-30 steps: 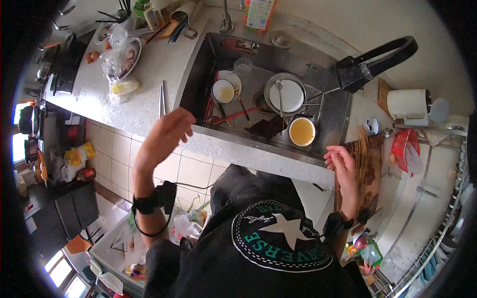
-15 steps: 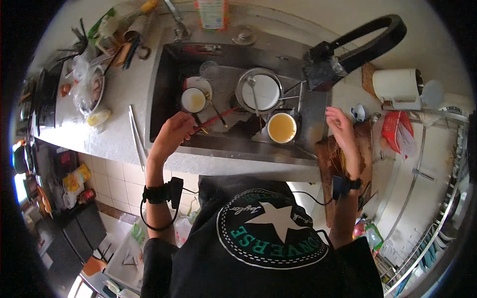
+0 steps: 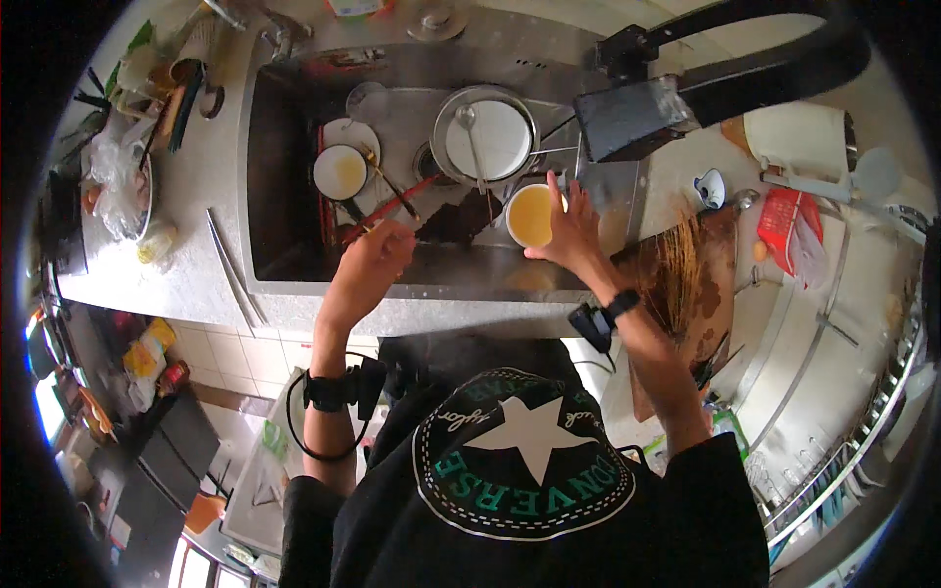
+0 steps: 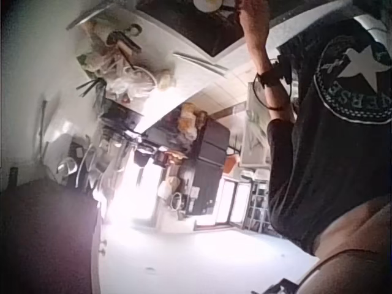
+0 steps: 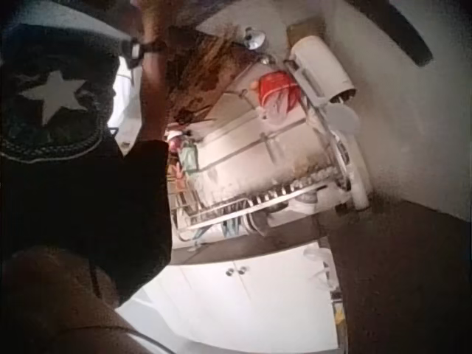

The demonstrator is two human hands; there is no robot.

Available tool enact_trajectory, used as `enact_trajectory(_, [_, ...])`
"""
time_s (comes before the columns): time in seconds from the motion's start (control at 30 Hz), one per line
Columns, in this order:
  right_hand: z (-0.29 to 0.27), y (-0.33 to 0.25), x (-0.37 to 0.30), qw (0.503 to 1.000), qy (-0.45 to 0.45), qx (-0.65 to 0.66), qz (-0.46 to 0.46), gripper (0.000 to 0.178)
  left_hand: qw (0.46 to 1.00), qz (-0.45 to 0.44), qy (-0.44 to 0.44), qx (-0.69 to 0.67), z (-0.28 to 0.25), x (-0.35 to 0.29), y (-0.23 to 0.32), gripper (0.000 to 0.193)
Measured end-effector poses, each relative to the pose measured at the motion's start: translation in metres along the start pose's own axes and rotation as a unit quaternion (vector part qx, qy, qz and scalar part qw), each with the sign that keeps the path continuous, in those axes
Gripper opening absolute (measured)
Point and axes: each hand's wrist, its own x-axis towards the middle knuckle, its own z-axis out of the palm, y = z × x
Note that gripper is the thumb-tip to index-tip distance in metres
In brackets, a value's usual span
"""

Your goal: The person washes a white bowl by applying dish soap from a bottle, scrubbing the interior and exterior with their hands under running water, and using a small brush to clean the bowl before rinsing it.

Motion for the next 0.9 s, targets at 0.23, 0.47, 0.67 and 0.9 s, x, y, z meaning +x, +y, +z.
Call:
enact_trajectory(0.23, [0.038, 0.009, 0.022, 0.989, -0.058, -0.122, -0.060, 0.134, 0.996, -0.035, 0.043, -0.066, 0.004, -0.009, -0.009, 0.022])
enact_trajectory(0.47, [0.046, 0.010, 0.025, 0.991, -0.055, -0.101, -0.068, 0.131, 0.995, -0.057, 0.040, -0.077, 0.006, -0.013, -0.008, 0.023])
enact_trajectory(0.67, [0.057, 0.013, 0.031, 0.990, -0.047, -0.125, -0.046, 0.128, 0.990, -0.062, 0.037, -0.118, 0.007, -0.012, 0.000, 0.024])
enact_trajectory(0.9, [0.059, 0.014, 0.039, 0.989, -0.029, -0.122, -0.075, 0.128, 0.990, -0.068, 0.040, -0.116, 0.011, 0.001, -0.004, 0.023])
